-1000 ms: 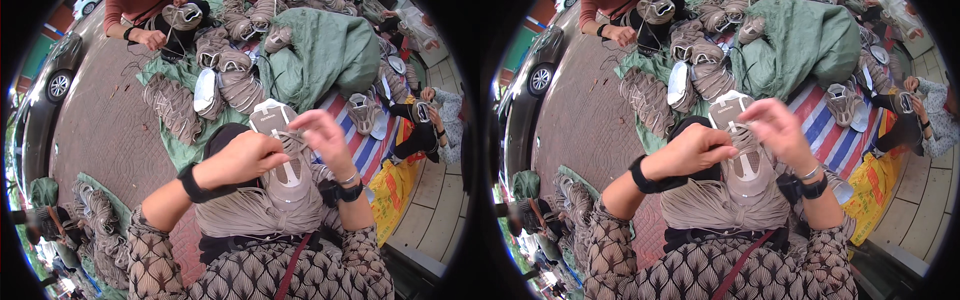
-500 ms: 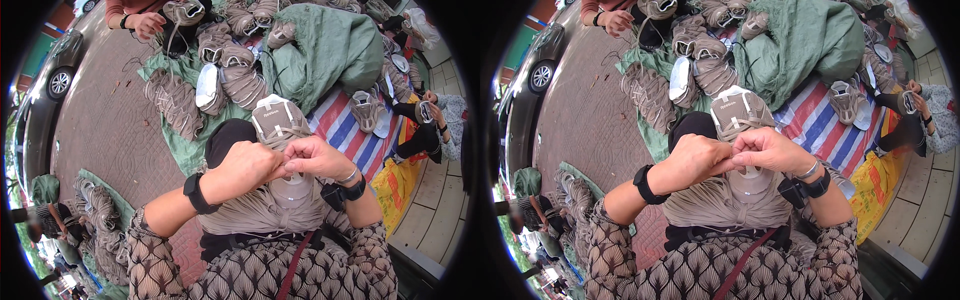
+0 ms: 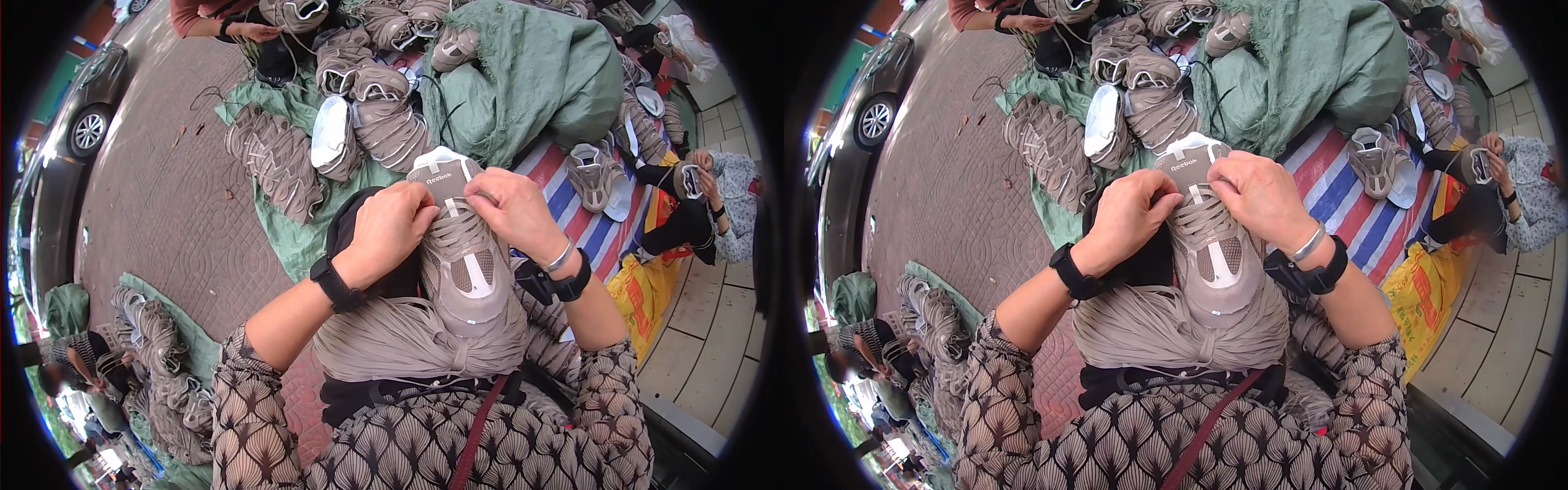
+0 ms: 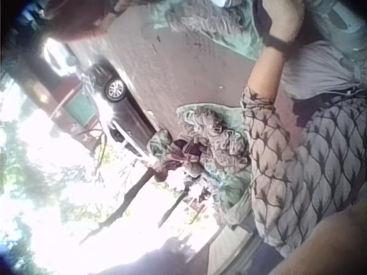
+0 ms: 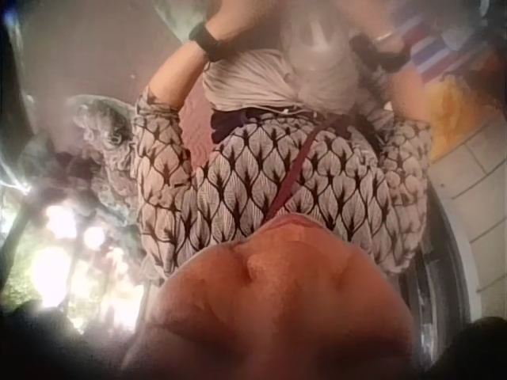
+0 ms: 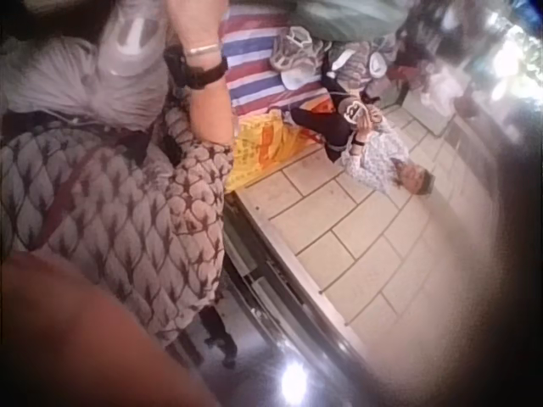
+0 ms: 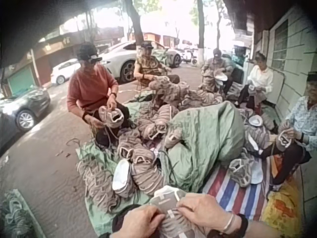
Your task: The person sits on a sidewalk and laces a beige Reebok sneaker. They thread the laces through the eyelets, pull them tight, and tie a knot. The person repeats this process on multiple shoes, handling them one at a time.
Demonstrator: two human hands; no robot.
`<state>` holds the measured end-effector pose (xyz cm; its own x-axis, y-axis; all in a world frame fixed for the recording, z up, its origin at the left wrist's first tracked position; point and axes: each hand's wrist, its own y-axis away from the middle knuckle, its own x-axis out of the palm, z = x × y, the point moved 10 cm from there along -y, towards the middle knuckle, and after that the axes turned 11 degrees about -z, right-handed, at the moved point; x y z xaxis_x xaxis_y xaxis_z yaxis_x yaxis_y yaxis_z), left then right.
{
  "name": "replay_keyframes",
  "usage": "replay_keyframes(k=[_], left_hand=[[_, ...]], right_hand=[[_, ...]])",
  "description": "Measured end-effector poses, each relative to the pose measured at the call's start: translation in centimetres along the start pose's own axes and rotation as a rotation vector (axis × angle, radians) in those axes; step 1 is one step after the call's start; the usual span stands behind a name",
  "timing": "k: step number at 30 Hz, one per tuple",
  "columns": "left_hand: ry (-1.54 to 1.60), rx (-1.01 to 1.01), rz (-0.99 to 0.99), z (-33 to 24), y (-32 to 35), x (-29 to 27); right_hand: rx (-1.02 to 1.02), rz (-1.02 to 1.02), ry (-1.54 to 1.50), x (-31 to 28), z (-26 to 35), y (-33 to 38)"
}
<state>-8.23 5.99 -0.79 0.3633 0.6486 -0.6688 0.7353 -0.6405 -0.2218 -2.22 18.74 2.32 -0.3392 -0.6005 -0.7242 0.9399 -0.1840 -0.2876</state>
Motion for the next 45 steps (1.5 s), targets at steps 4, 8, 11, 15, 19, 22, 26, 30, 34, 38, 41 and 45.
replay_keyframes(k=[4,8,11,15,19,22,26,30,34,38,41,45], left_hand=[[-0.030,-0.027,0.012,0.0,-0.5,0.7],[-0.033,0.025,0.031,-0.3,-0.8,1.5],[-0.045,0.045,0.009,-0.7,-0.9,1.1],[-0.064,0.016,0.008,0.0,-0.3,1.0],[-0.026,0.094,0.094,0.0,-0.8,2.6],[-0.071,0.152,0.140,-0.4,-0.9,2.1],[-0.038,0.211,0.202,-1.5,-0.7,0.7],[-0.358,-0.002,0.340,-0.2,-0.6,-3.7],[-0.588,-0.387,0.245,12.5,4.7,-12.4],[-0.844,-0.607,0.052,25.0,15.7,-23.7],[-0.841,-0.744,-0.037,29.0,24.7,-29.0],[-0.474,-0.995,-0.223,31.9,31.6,-29.6]], right_hand=[[-0.041,0.100,-0.013,0.5,-0.1,-0.4],[-0.082,0.152,-0.067,1.2,-0.3,-1.0],[-0.136,0.148,-0.056,1.7,-0.1,-1.2],[-0.155,0.128,-0.038,2.0,-0.1,-1.9],[-0.090,0.226,-0.081,2.6,-1.6,-1.6],[-0.067,0.126,-0.109,2.7,-0.7,-1.5],[-0.177,-0.055,-0.099,0.7,1.7,-0.7],[0.083,-0.412,-0.167,-5.1,-1.8,3.2],[0.310,-0.415,-0.338,-3.7,-7.7,8.7],[0.439,-0.284,-0.459,-1.2,-9.2,10.8],[0.499,-0.190,-0.522,-0.5,-9.5,10.3],[0.454,-0.052,-0.566,-0.5,-9.9,9.6]])
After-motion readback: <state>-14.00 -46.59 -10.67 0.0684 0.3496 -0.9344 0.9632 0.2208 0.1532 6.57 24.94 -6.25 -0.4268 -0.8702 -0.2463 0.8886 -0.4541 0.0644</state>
